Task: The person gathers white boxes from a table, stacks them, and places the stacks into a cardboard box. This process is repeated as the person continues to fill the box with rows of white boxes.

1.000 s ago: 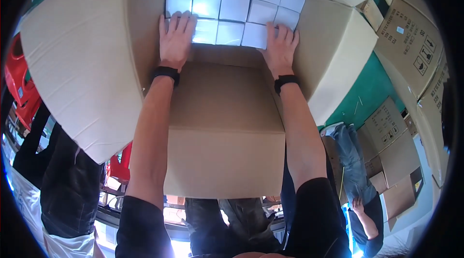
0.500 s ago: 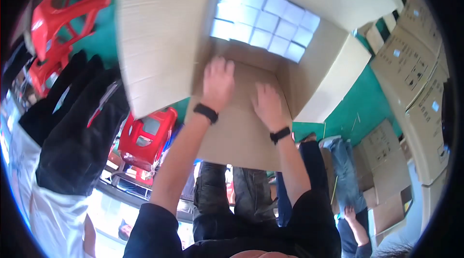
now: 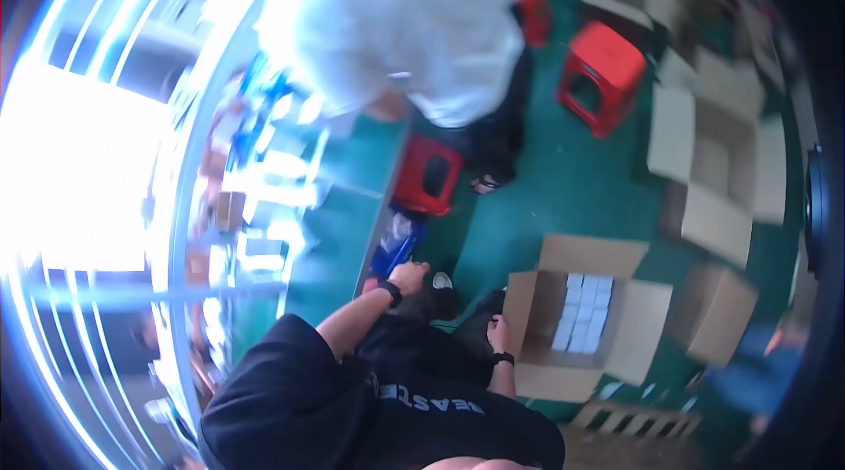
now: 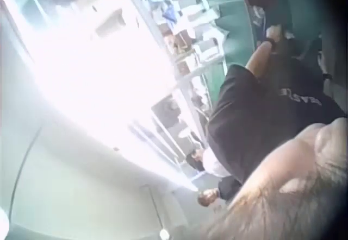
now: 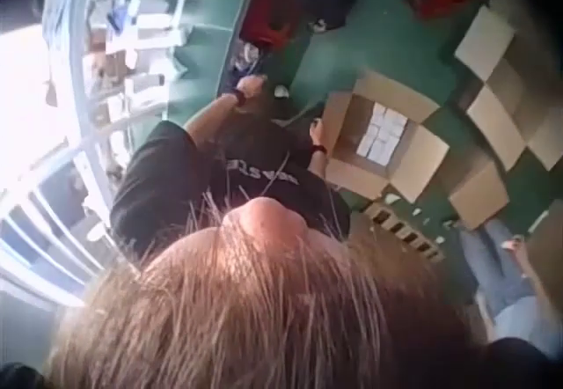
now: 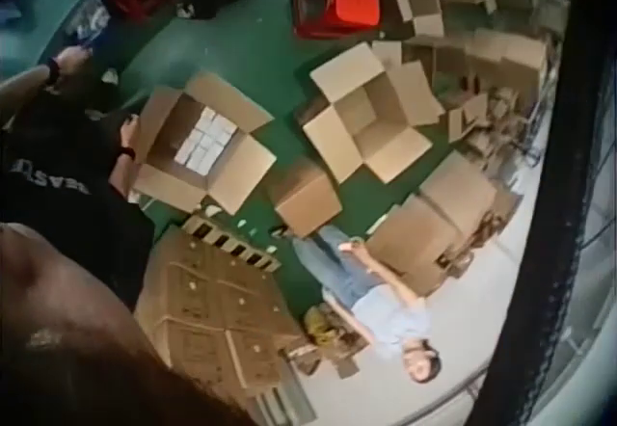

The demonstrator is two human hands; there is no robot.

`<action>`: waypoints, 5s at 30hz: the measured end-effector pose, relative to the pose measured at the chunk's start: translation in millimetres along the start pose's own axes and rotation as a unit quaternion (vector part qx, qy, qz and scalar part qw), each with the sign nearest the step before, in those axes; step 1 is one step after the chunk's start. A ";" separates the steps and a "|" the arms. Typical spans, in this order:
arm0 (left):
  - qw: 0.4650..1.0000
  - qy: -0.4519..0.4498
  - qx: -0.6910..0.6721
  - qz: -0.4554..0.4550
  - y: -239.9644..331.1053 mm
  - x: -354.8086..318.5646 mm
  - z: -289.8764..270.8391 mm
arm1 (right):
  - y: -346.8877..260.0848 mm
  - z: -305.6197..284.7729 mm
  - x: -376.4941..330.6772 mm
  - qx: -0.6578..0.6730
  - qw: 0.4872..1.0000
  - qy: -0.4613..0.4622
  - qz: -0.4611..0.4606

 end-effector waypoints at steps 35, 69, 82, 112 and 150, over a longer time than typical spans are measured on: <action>0.616 0.382 -0.321 -0.610 -500.6 -486.3 164.2 | -808.5 475.2 49.3 -0.517 0.446 -0.301 -0.666; 0.747 0.366 -0.361 -0.422 -588.4 -402.5 135.7 | -759.7 511.7 -78.0 -0.441 0.472 -0.279 -0.710; 0.644 0.392 -0.289 -0.590 -444.4 -623.7 213.1 | -672.4 384.3 -181.9 -0.498 0.449 -0.406 -0.621; 0.708 0.394 -0.398 -0.430 -331.5 -520.4 279.4 | -543.8 528.3 -244.0 -0.499 0.267 -0.494 -0.660; 0.765 0.019 0.227 0.602 313.9 -28.5 -68.0 | -85.9 -217.8 -269.3 -0.099 0.937 0.314 0.116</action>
Point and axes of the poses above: each hand's wrist, its own x-axis towards the middle knuckle, its own z-axis out of the palm, y = z × x, the point moved 9 cm from there along x, towards the middle knuckle, and after that the axes turned 7 degrees about -y, right-handed, at the moved point
